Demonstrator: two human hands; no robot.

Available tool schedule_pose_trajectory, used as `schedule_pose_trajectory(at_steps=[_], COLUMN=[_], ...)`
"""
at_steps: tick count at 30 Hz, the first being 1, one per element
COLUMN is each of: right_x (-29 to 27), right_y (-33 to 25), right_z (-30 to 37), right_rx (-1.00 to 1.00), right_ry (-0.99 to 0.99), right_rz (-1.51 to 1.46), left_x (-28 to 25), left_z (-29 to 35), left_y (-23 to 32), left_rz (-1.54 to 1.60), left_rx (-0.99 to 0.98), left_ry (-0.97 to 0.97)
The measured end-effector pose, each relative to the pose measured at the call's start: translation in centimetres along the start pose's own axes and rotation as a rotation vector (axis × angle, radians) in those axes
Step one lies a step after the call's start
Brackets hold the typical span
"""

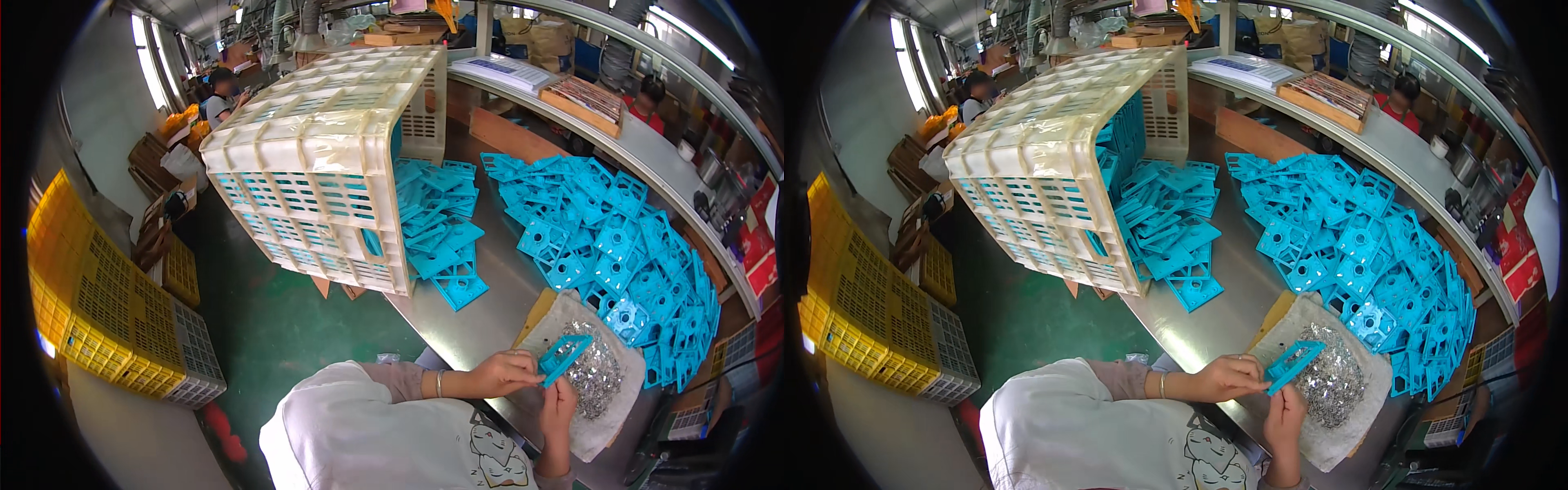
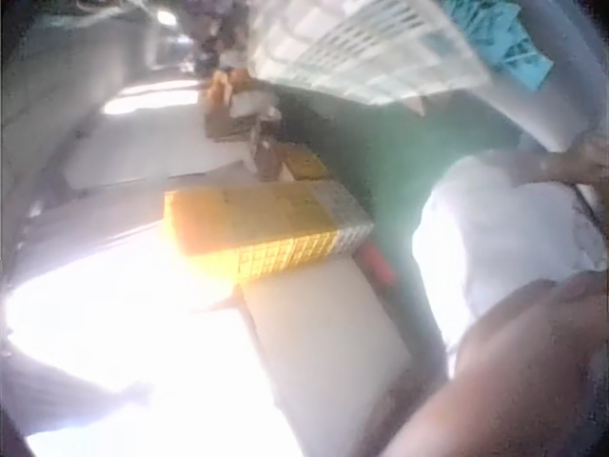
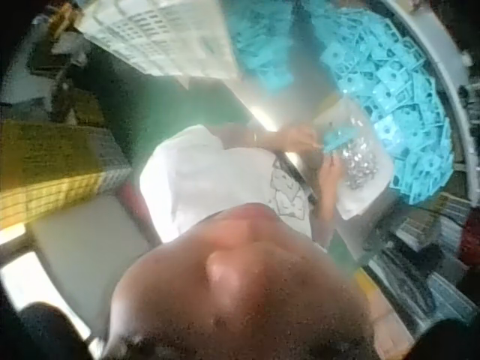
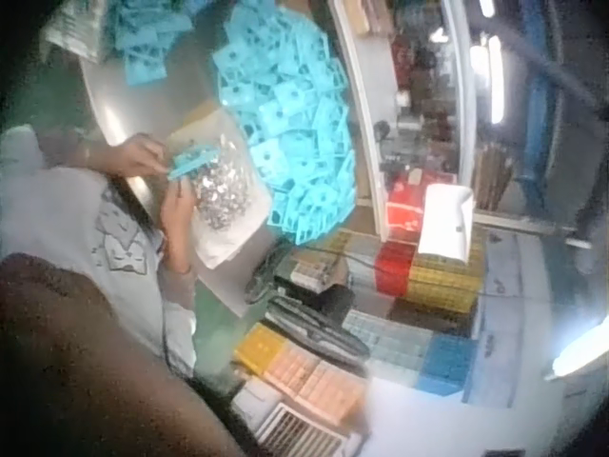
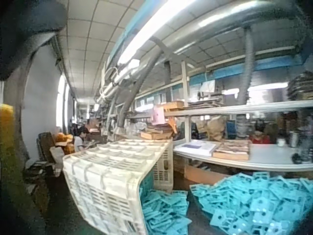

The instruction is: Assembling small silver metal parts into blue plastic frames at a workbench.

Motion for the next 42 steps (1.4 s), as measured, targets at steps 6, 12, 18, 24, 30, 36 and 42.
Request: schedule_pose_trajectory(at_steps=[6, 12, 18, 24, 30, 36, 42], right_x=[1.7, -1.0, -0.7, -0.8, -1.7, -1.3, -1.2], right_y=[3.7, -0.9, -4.8, -3.2, -1.0, -4.5, -5.1], right_z=[2.1, -0.1, -0.3, 0.3, 0.2, -0.2, -0.5], right_rx=[0.907, 0.048, -0.483, -0.270, 0.036, -0.382, -0.437], right_ry=[-0.169, 0.131, 0.119, 0.045, 0.139, 0.175, 0.138], right_rz=[-0.766, -0.051, 0.464, 0.290, 0.090, 0.369, 0.432], left_x=[0.6, 0.8, 1.5, 1.0, 1.0, 1.7, 2.2], left_z=[0.2, 0.6, 1.9, 0.7, 0.1, 0.8, 1.7], left_y=[2.0, -1.0, -3.0, -0.4, -0.2, -2.5, -3.8], left_rz=[-0.219, 0.025, 0.248, 0.099, 0.055, 0.162, 0.316], left_rx=[0.325, -0.090, -0.484, -0.098, -0.085, -0.384, -0.660], left_ry=[-0.118, 0.005, 0.025, -0.037, 0.016, -0.037, -0.006])
Point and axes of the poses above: each hand's wrist, its own z-axis away from the middle knuckle, its own x-axis out of the palm, y = z × x, the point moved 8 cm from there along -z, towards the middle knuckle, and after that the axes turned 15 degrees about y, right-handed, at the moved point
